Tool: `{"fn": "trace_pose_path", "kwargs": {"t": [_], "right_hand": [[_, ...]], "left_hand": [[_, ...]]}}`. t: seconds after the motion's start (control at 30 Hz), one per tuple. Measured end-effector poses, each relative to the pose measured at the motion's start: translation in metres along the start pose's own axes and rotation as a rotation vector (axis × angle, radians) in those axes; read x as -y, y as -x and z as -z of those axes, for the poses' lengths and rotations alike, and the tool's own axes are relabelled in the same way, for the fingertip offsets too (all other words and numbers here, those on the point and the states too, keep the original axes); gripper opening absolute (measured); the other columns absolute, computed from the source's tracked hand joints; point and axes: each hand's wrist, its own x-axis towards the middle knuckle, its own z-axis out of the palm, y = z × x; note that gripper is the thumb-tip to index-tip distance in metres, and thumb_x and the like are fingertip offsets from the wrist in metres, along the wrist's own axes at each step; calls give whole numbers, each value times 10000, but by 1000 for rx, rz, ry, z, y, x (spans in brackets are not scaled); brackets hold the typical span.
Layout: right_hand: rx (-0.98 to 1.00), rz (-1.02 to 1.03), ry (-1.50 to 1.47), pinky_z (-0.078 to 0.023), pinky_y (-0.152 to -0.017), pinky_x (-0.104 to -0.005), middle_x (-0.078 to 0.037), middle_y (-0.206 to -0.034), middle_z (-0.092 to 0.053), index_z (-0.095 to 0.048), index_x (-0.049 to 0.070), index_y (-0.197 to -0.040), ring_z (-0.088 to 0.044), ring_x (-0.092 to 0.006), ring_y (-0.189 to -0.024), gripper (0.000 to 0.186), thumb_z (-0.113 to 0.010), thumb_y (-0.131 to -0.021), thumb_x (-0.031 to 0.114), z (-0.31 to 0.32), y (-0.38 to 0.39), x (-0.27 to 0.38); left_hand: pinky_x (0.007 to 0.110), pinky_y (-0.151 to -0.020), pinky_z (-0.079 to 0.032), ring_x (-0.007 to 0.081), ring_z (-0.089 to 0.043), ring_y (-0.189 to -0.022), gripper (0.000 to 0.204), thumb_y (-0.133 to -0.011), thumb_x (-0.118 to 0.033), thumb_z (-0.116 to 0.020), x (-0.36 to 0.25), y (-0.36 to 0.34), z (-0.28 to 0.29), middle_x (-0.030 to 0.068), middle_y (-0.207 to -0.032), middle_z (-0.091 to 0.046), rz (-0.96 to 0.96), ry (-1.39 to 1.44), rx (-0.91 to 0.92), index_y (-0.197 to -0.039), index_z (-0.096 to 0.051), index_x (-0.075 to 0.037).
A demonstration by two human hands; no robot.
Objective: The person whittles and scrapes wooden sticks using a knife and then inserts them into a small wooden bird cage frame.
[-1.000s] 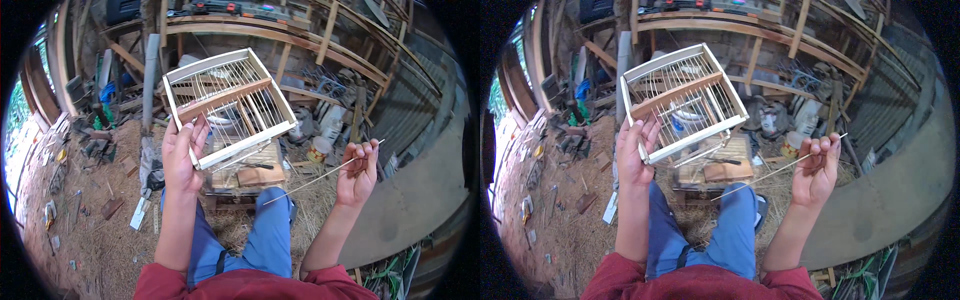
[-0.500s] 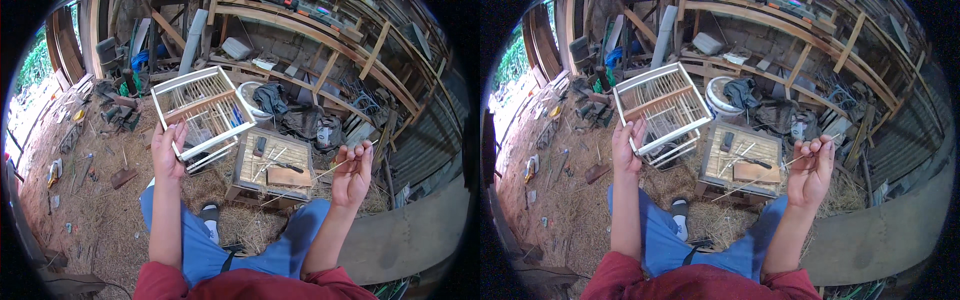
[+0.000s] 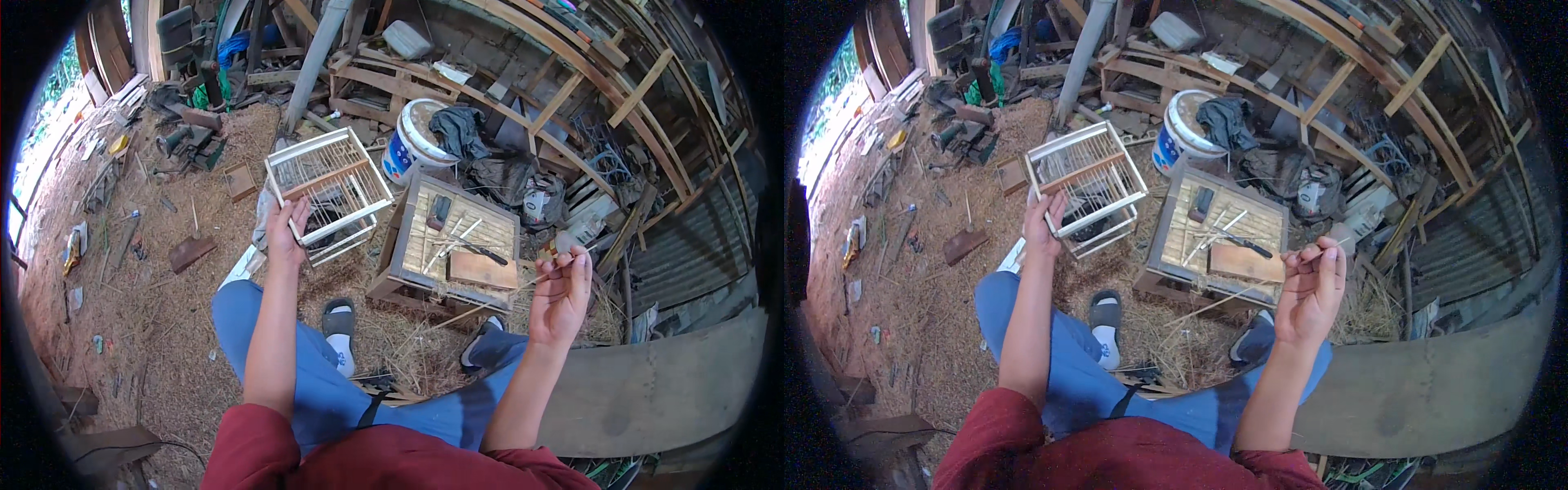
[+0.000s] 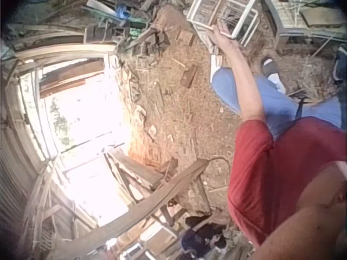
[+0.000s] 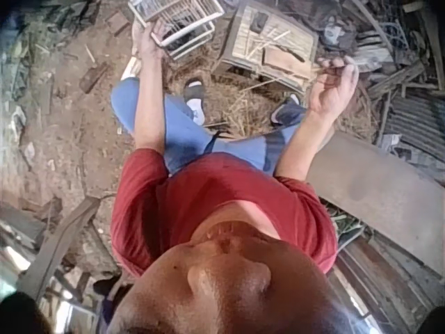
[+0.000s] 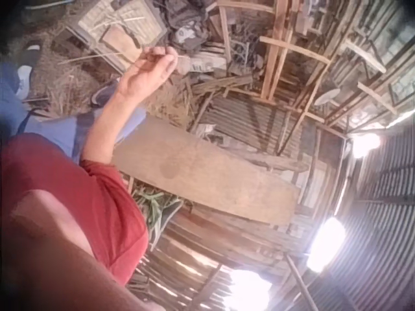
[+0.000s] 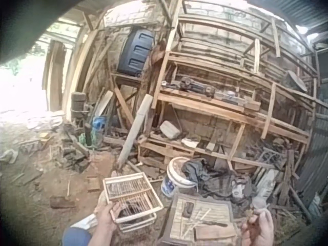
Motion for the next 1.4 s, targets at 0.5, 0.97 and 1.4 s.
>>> {"fn": "trace_pose_path", "kwargs": {"t": [0.5, 0.97, 1.4], "right_hand": [[-147, -53, 306, -610, -753, -350, -143, -1028, -738, -572, 61, -1168, -750, -245, -866, 175, -580, -1089, 217, 1, 10, -26], [-143, 133, 249, -637, -760, -367, -124, -1058, -703, -566, 46, -1172, -764, -278, -940, 161, -608, -1072, 165, -36, 37, 17], [-56, 279, 429, -629, -839, -367, -151, -1103, -722, -584, 37, -1144, -743, -242, -968, 132, -647, -1040, 88, -54, 68, 36]], "left_hand": [[323, -741, -630, 274, -732, -1005, 321, -1028, -70, -581, 82, -13, 98, 149, -1185, -653, 133, -152, -232, -1327, -493, 6], [398, -1113, -435, 290, -594, -1278, 433, -1008, -164, -611, 12, 54, -21, 206, -1350, -620, -554, -1130, -143, -1377, -543, 52], [308, -849, -564, 157, -702, -932, 264, -1104, -233, -552, 6, 152, -168, 101, -1071, -723, 146, -90, 418, -1247, -603, -17]]}}
